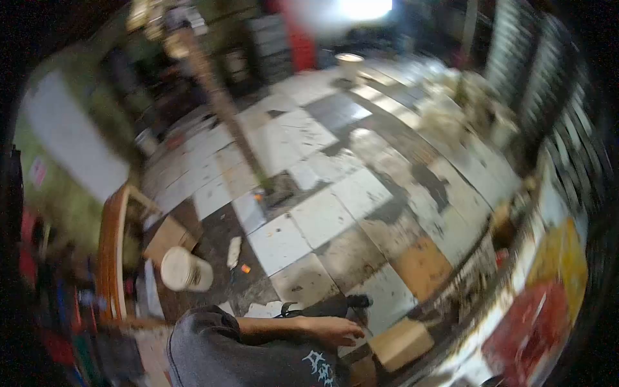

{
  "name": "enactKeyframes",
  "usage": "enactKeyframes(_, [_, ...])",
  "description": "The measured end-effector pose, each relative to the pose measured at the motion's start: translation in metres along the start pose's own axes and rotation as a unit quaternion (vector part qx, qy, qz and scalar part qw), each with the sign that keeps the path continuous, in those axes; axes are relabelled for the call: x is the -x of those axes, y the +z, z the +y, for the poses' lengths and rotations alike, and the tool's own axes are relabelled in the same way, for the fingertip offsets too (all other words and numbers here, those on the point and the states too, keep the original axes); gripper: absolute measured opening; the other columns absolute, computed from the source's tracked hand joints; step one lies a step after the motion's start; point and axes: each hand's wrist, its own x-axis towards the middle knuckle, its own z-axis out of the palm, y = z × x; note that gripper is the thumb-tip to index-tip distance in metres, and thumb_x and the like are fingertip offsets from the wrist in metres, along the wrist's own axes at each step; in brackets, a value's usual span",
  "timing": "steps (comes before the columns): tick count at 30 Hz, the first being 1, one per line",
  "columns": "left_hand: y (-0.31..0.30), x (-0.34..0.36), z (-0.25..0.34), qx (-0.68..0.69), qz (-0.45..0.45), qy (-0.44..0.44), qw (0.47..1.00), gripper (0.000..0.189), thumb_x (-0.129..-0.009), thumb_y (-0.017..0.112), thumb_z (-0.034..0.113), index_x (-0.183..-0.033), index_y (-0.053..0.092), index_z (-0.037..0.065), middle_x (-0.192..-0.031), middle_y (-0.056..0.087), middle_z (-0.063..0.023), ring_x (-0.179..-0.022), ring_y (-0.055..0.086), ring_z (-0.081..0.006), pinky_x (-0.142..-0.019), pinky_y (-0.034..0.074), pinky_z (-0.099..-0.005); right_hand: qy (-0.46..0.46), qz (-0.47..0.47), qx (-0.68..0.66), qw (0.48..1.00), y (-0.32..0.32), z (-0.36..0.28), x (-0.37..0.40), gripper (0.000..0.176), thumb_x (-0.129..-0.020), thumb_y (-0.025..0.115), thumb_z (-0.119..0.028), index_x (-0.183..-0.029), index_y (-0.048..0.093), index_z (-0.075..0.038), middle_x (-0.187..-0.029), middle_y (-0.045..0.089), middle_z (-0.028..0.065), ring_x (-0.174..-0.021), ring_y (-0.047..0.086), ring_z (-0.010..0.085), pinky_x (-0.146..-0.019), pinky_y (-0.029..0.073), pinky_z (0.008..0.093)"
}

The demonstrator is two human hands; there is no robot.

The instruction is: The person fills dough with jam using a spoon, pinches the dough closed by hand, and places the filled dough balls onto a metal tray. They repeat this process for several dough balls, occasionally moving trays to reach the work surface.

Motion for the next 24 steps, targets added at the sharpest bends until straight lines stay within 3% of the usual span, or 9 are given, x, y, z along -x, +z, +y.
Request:
enactKeyframes(2, [-0.001, -0.048, -0.011, -0.028, -0.050, 0.068, 0.996, 0.034, -0.085, 0.057, 0.018, -0.115, 0.052, 0.001, -0.109, 0.057, -0.0224, -0.103, 0.054, -0.0377, -0.086, 0.044, -0.0421, -0.012, 0.027, -0.056, 0.998, 0.003, -0.013, -0.037, 0.034, -0.092, 0.053, -0.023, -0.110, 0.054, 0.005, -0.100, 0.061, 0.0202, -0.094, 0.060, 0.0284, -0.083, 0.049, 0.0405])
enactKeyframes(3, [-0.007, -0.071, -0.005, -0.008, -0.075, 0.079, 0.994, 0.036, -0.083, 0.059, 0.016, -0.116, 0.051, 0.001, -0.111, 0.057, -0.0226, -0.103, 0.054, -0.0382, -0.087, 0.044, -0.0422, 0.148, 0.071, -0.147, 0.975, 0.001, -0.043, -0.063, 0.034, -0.096, 0.048, -0.020, -0.118, 0.049, 0.006, -0.113, 0.057, 0.0211, -0.102, 0.058, 0.0249, -0.088, 0.048, 0.0362])
enactKeyframes(7, [-0.039, -0.144, 0.008, -0.031, -0.124, 0.087, 0.988, 0.030, -0.087, 0.058, 0.013, -0.114, 0.055, 0.001, -0.109, 0.060, -0.0157, -0.102, 0.057, -0.0295, -0.088, 0.044, -0.0342, 0.089, 0.055, 0.054, 0.993, -0.005, -0.130, -0.190, 0.028, -0.092, 0.048, -0.014, -0.114, 0.056, 0.002, -0.108, 0.062, 0.0137, -0.097, 0.058, 0.0208, -0.089, 0.043, 0.0307])
enactKeyframes(9, [-0.064, -0.168, 0.033, 0.046, -0.154, 0.026, 0.987, 0.028, -0.088, 0.056, 0.008, -0.115, 0.054, 0.000, -0.112, 0.061, -0.0116, -0.105, 0.056, -0.0212, -0.090, 0.043, -0.0304, 0.004, -0.058, 0.164, 0.985, 0.001, -0.135, -0.237, 0.025, -0.086, 0.051, -0.009, -0.109, 0.059, 0.000, -0.102, 0.062, 0.0189, -0.094, 0.061, 0.0274, -0.082, 0.045, 0.0327])
enactKeyframes(11, [-0.078, -0.192, 0.033, 0.075, -0.203, 0.033, 0.976, 0.028, -0.089, 0.055, 0.007, -0.116, 0.053, 0.000, -0.114, 0.060, -0.0104, -0.106, 0.055, -0.0190, -0.091, 0.042, -0.0299, -0.029, -0.185, 0.316, 0.930, 0.022, -0.094, -0.268, 0.017, -0.083, 0.049, -0.011, -0.091, 0.062, -0.005, -0.086, 0.064, 0.0201, -0.083, 0.060, 0.0392, -0.071, 0.047, 0.0465])
enactKeyframes(14, [-0.098, -0.222, 0.017, 0.128, -0.211, 0.010, 0.969, 0.031, -0.089, 0.055, 0.009, -0.119, 0.052, 0.000, -0.115, 0.060, -0.0117, -0.109, 0.055, -0.0191, -0.094, 0.040, -0.0302, 0.069, -0.422, 0.398, 0.812, 0.067, -0.060, -0.285, 0.022, -0.078, 0.050, -0.011, -0.091, 0.067, -0.008, -0.091, 0.065, 0.0195, -0.090, 0.062, 0.0354, -0.076, 0.049, 0.0454])
enactKeyframes(18, [-0.101, -0.247, 0.024, 0.122, -0.198, -0.013, 0.973, 0.032, -0.088, 0.055, 0.012, -0.117, 0.052, -0.001, -0.114, 0.061, -0.0134, -0.108, 0.056, -0.0220, -0.093, 0.041, -0.0310, 0.074, -0.501, 0.417, 0.754, 0.107, 0.009, -0.280, 0.019, -0.074, 0.054, -0.010, -0.087, 0.068, -0.007, -0.085, 0.064, 0.0180, -0.086, 0.061, 0.0348, -0.071, 0.048, 0.0447])
enactKeyframes(20, [-0.106, -0.254, 0.029, 0.080, -0.202, 0.011, 0.976, 0.031, -0.089, 0.055, 0.013, -0.117, 0.052, -0.001, -0.113, 0.061, -0.0137, -0.107, 0.057, -0.0236, -0.092, 0.042, -0.0315, 0.031, -0.612, 0.412, 0.674, 0.120, 0.027, -0.283, 0.032, -0.065, 0.056, -0.004, -0.096, 0.066, -0.008, -0.092, 0.065, 0.0194, -0.091, 0.062, 0.0354, -0.074, 0.050, 0.0432])
enactKeyframes(24, [-0.103, -0.266, 0.012, 0.073, -0.216, 0.031, 0.973, 0.031, -0.089, 0.055, 0.014, -0.117, 0.052, -0.001, -0.113, 0.061, -0.0143, -0.107, 0.057, -0.0238, -0.091, 0.043, -0.0314, -0.019, -0.639, 0.329, 0.695, 0.122, 0.041, -0.282, 0.025, -0.066, 0.059, -0.007, -0.091, 0.065, -0.004, -0.082, 0.065, 0.0184, -0.080, 0.063, 0.0340, -0.068, 0.048, 0.0416])
